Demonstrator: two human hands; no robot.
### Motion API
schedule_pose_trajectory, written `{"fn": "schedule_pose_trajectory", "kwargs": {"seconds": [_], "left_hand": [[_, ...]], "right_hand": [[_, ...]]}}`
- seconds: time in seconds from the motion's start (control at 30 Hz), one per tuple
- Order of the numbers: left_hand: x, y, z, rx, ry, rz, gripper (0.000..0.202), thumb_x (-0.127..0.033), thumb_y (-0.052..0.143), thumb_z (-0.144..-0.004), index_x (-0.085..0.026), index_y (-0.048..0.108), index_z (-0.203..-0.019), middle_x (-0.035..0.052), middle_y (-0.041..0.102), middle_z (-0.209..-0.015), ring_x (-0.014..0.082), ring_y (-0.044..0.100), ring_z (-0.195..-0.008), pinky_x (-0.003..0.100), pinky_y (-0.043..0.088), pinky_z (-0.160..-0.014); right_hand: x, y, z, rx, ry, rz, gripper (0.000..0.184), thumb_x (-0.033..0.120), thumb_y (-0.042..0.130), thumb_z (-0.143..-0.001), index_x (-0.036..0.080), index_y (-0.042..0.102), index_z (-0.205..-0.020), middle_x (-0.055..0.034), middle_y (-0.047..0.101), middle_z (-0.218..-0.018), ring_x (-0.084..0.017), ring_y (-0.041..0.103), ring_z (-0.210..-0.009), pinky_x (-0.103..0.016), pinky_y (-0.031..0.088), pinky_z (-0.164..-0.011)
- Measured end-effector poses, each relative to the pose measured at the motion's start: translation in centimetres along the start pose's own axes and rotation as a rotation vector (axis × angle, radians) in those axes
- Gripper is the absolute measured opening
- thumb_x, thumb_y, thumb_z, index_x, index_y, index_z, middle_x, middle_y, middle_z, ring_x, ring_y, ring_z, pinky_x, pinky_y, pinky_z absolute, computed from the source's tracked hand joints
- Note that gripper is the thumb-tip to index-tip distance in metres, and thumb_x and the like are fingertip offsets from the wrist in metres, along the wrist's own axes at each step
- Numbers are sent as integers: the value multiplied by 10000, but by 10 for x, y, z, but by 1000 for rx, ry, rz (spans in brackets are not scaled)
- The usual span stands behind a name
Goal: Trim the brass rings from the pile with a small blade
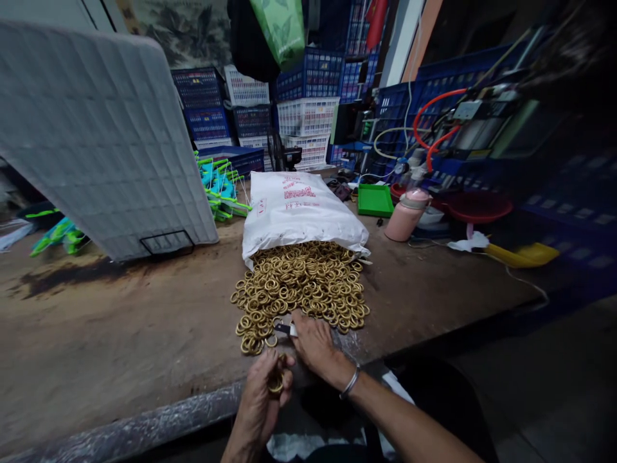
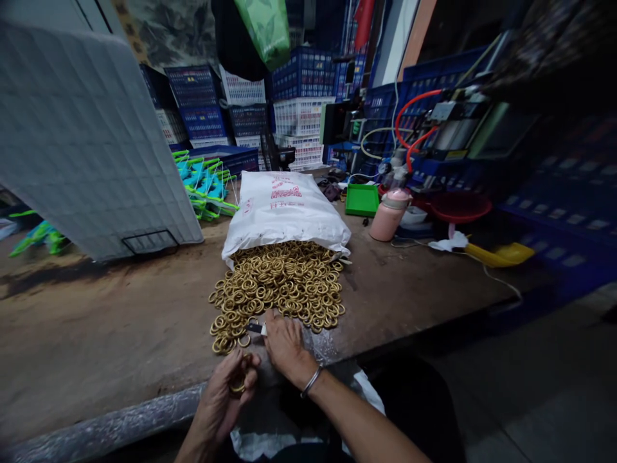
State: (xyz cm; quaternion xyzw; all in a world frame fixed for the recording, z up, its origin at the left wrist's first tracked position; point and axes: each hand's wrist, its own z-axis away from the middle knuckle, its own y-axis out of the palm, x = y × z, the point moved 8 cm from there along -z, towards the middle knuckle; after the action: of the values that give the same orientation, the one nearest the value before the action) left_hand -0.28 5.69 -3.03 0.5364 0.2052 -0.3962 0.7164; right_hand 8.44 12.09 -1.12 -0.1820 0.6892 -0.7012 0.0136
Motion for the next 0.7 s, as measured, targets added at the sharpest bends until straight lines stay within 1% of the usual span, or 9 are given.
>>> {"fn": "schedule_pose_trajectory", "kwargs": {"seconds": [0.1,0.17,0.27,0.37,0.43,0.5,0.6,0.63,0.7], "left_hand": [[-1,-3,-1,2,-39,90,194,-331,613,-727,-170,529,-797,2,563,-687,60,447,-474,149,287,-367],[0,-5,-1,9,-81,161,197,-316,629,-712,-174,542,-817,-11,542,-662,60,451,-479,147,295,-374],[2,-8,-3,-6,-125,241,216,-308,672,-668,-147,555,-750,-8,529,-658,58,462,-497,142,295,-375],[2,-8,-6,-16,-124,240,237,-306,700,-637,-134,547,-696,2,535,-678,73,496,-544,140,304,-380],[1,-6,-6,-13,-108,191,241,-317,693,-647,-140,549,-726,1,539,-695,76,508,-559,140,316,-391],[0,-4,-7,-10,-70,111,251,-336,678,-662,-152,548,-772,-17,522,-670,62,485,-522,137,310,-387],[-4,-7,-9,-75,24,-95,305,-412,651,-665,-171,540,-815,-58,466,-570,43,403,-420,137,273,-353],[-5,-10,-9,-116,53,-187,325,-440,636,-667,-176,539,-828,-70,445,-535,44,377,-393,141,261,-343],[-7,-15,-10,-191,111,-363,340,-462,607,-676,-185,547,-864,-85,412,-482,51,345,-362,151,250,-338]], "right_hand": [[-1,2,0,-4,-6,-5,271,193,468,-785,191,438,-1055,-46,607,-839,-206,561,-766,-285,316,-634],[-3,0,0,-23,-10,-19,249,200,440,-809,197,439,-1058,-45,596,-878,-199,555,-785,-285,322,-651],[-5,-5,2,-43,-3,-23,221,248,404,-846,205,445,-1059,-56,556,-966,-189,542,-824,-281,333,-673],[-6,-6,3,-12,9,-7,230,290,424,-843,213,452,-1058,-58,515,-998,-178,540,-793,-270,342,-652],[-6,-6,5,-7,14,10,251,288,437,-833,210,447,-1071,-63,501,-1013,-178,538,-783,-271,346,-648],[-5,-5,7,-12,1,18,298,251,436,-823,194,424,-1115,-77,508,-1031,-189,536,-808,-278,348,-663],[-4,0,9,24,-16,-26,369,170,416,-802,160,390,-1170,-92,557,-994,-191,540,-821,-275,343,-670],[-5,1,9,43,-13,-69,359,153,413,-793,160,409,-1152,-84,577,-953,-183,544,-801,-266,340,-659],[-9,-1,8,53,18,-211,248,150,407,-785,171,493,-1016,-50,598,-834,-157,541,-734,-243,335,-625]]}}
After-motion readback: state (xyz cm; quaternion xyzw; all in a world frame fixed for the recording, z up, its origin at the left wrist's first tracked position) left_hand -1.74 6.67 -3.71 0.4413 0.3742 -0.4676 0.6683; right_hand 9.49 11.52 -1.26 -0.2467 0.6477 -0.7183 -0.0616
